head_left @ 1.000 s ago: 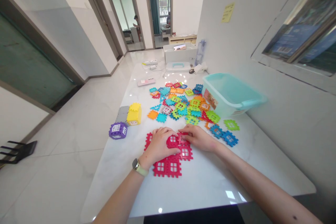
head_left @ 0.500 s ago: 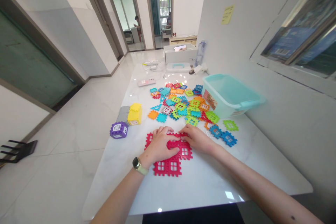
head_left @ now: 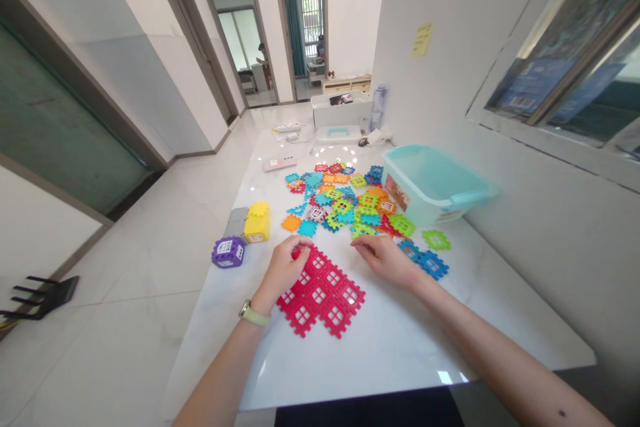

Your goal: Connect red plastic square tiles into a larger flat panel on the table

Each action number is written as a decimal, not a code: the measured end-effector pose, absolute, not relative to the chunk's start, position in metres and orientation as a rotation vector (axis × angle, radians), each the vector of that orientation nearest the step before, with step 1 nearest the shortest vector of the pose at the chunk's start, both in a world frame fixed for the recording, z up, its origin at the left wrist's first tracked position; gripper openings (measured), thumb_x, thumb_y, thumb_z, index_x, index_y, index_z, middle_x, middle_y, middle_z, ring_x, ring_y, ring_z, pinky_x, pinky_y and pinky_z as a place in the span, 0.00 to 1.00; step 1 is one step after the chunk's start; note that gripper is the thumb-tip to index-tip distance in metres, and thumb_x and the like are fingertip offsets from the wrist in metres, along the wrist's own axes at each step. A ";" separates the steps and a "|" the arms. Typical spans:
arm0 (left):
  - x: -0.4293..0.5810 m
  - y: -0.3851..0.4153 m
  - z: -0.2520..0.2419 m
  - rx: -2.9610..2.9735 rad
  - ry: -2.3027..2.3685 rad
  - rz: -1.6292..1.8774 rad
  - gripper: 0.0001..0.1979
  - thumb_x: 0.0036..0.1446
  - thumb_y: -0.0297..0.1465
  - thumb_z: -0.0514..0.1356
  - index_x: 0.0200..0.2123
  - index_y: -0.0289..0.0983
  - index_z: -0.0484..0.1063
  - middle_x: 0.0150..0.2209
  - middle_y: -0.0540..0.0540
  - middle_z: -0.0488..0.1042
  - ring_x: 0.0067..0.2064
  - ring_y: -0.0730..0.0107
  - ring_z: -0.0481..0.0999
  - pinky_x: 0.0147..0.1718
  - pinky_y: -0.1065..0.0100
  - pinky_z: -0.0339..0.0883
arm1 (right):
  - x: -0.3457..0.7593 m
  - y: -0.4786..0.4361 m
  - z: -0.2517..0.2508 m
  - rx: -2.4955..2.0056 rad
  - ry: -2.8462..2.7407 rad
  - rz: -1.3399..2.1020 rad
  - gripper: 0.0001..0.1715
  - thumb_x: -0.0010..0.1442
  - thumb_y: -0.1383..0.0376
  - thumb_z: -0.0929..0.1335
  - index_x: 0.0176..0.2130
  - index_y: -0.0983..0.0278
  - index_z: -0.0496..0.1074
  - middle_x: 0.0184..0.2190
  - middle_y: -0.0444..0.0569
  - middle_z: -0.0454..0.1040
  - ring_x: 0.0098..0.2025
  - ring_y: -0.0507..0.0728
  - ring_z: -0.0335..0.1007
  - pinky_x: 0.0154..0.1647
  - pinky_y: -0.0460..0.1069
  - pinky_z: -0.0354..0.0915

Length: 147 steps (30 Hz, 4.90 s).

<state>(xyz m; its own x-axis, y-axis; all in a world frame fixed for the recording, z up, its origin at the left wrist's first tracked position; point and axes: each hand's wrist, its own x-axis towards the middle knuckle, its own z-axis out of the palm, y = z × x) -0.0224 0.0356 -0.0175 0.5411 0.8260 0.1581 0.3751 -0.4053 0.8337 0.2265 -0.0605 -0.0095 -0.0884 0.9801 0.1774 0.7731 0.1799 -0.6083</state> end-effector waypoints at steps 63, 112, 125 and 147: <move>-0.018 0.017 -0.018 2.396 0.540 0.344 0.18 0.52 0.39 0.69 0.46 0.47 0.73 0.57 0.47 0.69 0.61 0.55 0.64 0.60 0.49 0.47 | 0.280 0.096 0.002 -2.426 -2.200 0.151 0.27 0.48 0.68 0.68 0.49 0.63 0.76 0.46 0.59 0.77 0.49 0.69 0.71 0.46 0.56 0.63; -0.032 0.025 -0.009 2.576 0.551 -0.022 0.28 0.59 0.30 0.62 0.60 0.59 0.63 0.70 0.52 0.46 0.70 0.47 0.41 0.65 0.42 0.36 | 0.211 -0.059 0.004 -1.404 -2.283 0.748 0.17 0.55 0.68 0.71 0.46 0.63 0.75 0.41 0.53 0.72 0.42 0.58 0.70 0.46 0.52 0.66; -0.031 0.023 -0.008 2.513 0.548 -0.005 0.31 0.55 0.28 0.61 0.60 0.56 0.63 0.71 0.52 0.45 0.71 0.49 0.41 0.65 0.42 0.33 | 0.213 -0.059 0.007 -1.395 -2.305 0.781 0.16 0.55 0.66 0.71 0.46 0.62 0.75 0.42 0.52 0.72 0.42 0.58 0.71 0.46 0.52 0.66; -0.027 0.018 -0.011 2.552 0.601 0.005 0.30 0.56 0.23 0.56 0.57 0.58 0.67 0.70 0.52 0.47 0.70 0.51 0.44 0.65 0.39 0.36 | 0.210 -0.063 0.007 -1.508 -2.282 0.814 0.17 0.54 0.66 0.72 0.46 0.60 0.77 0.40 0.50 0.70 0.40 0.57 0.71 0.44 0.51 0.66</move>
